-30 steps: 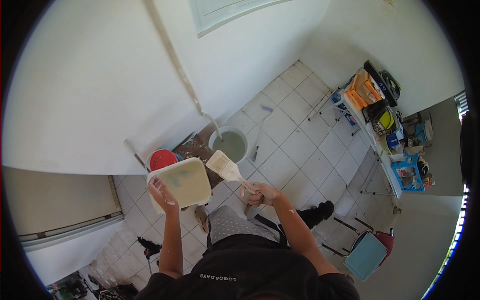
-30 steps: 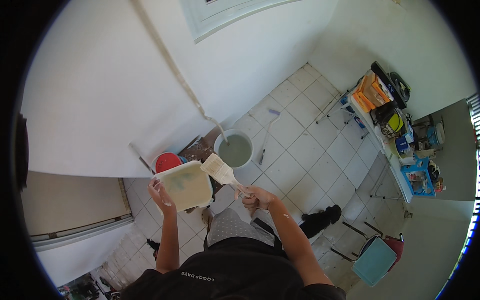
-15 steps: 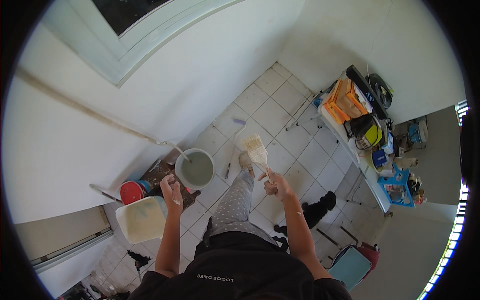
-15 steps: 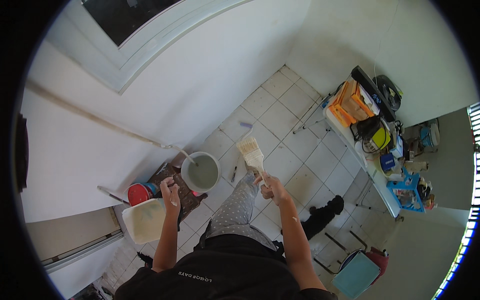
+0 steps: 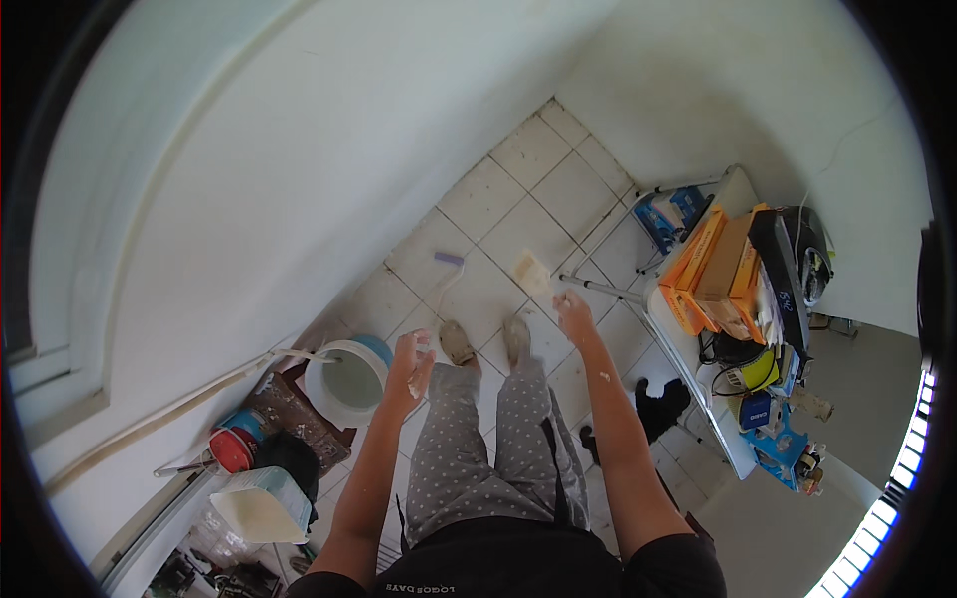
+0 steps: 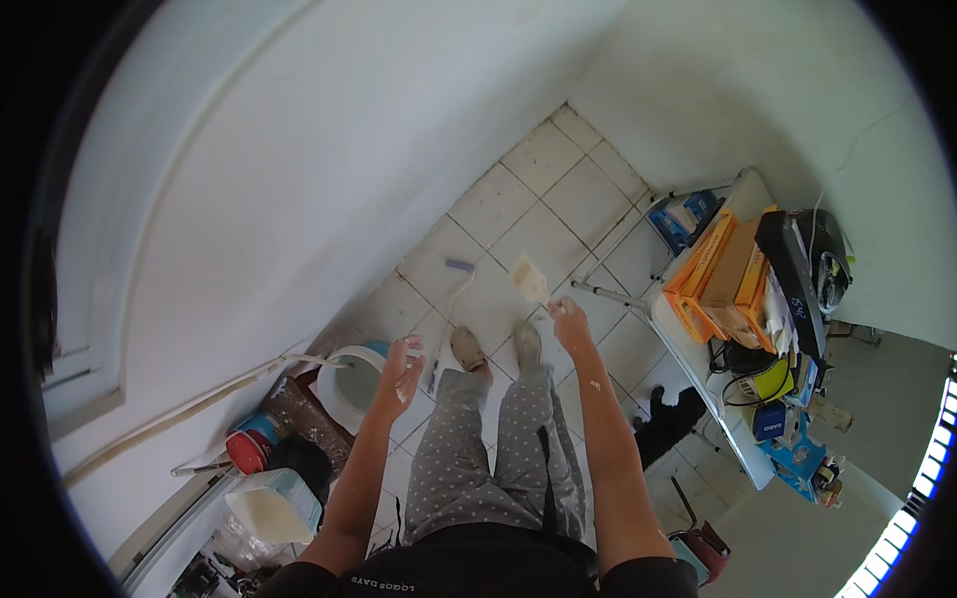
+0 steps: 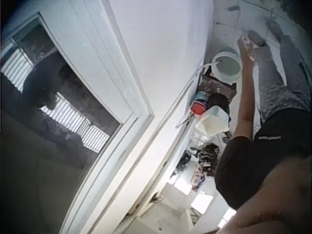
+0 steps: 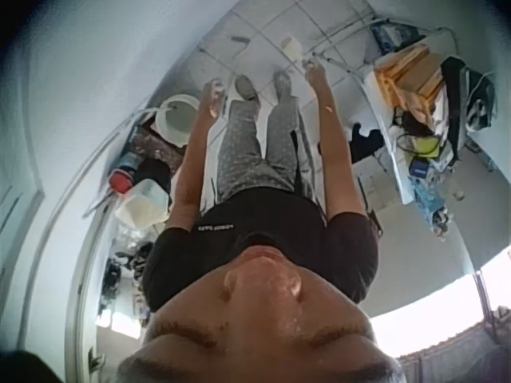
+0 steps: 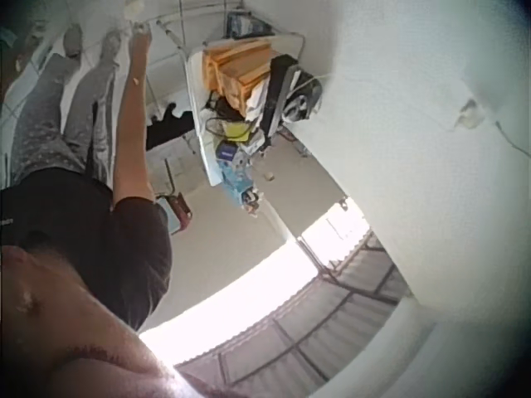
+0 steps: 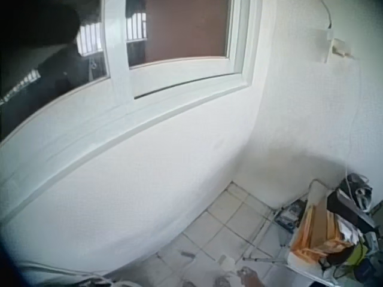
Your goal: The person prepares paint in a container, then paints the bottom edge of a wall using a paint brush.
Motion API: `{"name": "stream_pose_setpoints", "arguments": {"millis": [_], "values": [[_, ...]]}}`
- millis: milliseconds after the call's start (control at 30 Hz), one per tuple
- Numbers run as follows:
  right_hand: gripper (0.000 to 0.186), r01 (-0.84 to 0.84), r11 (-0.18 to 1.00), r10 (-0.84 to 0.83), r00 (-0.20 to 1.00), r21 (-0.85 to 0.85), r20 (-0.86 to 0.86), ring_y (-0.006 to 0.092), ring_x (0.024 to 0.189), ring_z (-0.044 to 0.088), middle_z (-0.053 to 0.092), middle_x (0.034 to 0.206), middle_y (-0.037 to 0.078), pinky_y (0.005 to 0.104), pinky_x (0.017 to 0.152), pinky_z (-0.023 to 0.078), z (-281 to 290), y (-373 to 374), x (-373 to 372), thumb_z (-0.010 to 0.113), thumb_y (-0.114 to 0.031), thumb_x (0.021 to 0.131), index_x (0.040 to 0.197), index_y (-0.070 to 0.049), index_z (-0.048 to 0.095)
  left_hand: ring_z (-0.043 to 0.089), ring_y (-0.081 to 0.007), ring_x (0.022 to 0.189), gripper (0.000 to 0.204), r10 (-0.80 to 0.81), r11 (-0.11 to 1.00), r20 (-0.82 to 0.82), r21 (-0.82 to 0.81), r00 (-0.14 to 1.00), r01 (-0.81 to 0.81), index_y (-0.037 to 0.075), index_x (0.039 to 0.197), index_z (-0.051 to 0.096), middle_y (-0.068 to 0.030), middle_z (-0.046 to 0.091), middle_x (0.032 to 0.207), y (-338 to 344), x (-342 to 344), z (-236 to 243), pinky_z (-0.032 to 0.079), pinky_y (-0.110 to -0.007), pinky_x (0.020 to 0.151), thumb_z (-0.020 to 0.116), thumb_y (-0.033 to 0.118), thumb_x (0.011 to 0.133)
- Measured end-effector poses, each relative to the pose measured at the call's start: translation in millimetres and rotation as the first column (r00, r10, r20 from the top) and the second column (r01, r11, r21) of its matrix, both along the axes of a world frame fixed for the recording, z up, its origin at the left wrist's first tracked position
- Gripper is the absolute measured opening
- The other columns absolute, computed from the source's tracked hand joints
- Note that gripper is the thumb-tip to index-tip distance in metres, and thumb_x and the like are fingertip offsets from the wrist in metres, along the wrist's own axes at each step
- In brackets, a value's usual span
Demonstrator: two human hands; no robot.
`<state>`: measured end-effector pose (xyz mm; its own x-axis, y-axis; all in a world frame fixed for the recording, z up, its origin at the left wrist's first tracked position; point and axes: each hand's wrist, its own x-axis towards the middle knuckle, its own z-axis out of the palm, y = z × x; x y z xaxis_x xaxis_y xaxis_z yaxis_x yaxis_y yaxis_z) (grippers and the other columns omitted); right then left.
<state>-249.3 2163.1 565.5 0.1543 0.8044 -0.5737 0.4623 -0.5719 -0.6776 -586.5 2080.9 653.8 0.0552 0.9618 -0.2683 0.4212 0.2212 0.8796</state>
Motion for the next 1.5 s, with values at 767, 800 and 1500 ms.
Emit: {"name": "stream_pose_setpoints", "arguments": {"millis": [767,800,1500], "values": [[0.029,-0.051,0.990,0.075,0.979,0.129,-0.191,0.0077,0.042,0.039,0.047,0.051,0.000,0.0271,0.039,0.027,-475,320,-5,0.063,-0.027,0.090,0.076,-0.003,0.070,0.056,-0.0224,0.103,0.038,-0.240,0.965,0.040,-0.098,0.970,0.242,0.003,0.131,0.047,-0.0133,0.055,0.114,221,24,-434,0.045,-0.036,0.090,0.053,0.020,0.098],[0.029,-0.199,0.910,0.231,0.972,0.363,-0.046,0.0083,0.041,0.039,0.048,0.052,0.001,0.0277,0.039,0.027,-499,330,6,0.063,-0.027,0.090,0.076,-0.003,0.070,0.056,-0.0224,0.103,0.038,-0.247,0.966,0.062,-0.056,0.967,0.250,0.003,0.131,0.047,-0.0133,0.055,0.114,226,31,-440,0.045,-0.036,0.090,0.053,0.020,0.098],[0.027,0.067,0.991,-0.019,0.928,0.115,-0.373,0.0086,0.039,0.033,0.045,0.050,0.001,0.0277,0.037,0.023,-527,331,-54,0.063,-0.024,0.090,0.076,-0.001,0.069,0.058,-0.0174,0.089,0.035,0.156,0.978,0.027,-0.145,0.987,-0.150,0.001,0.124,0.053,-0.0100,0.058,0.102,162,21,-379,0.046,-0.031,0.083,0.050,0.023,0.097]]}}
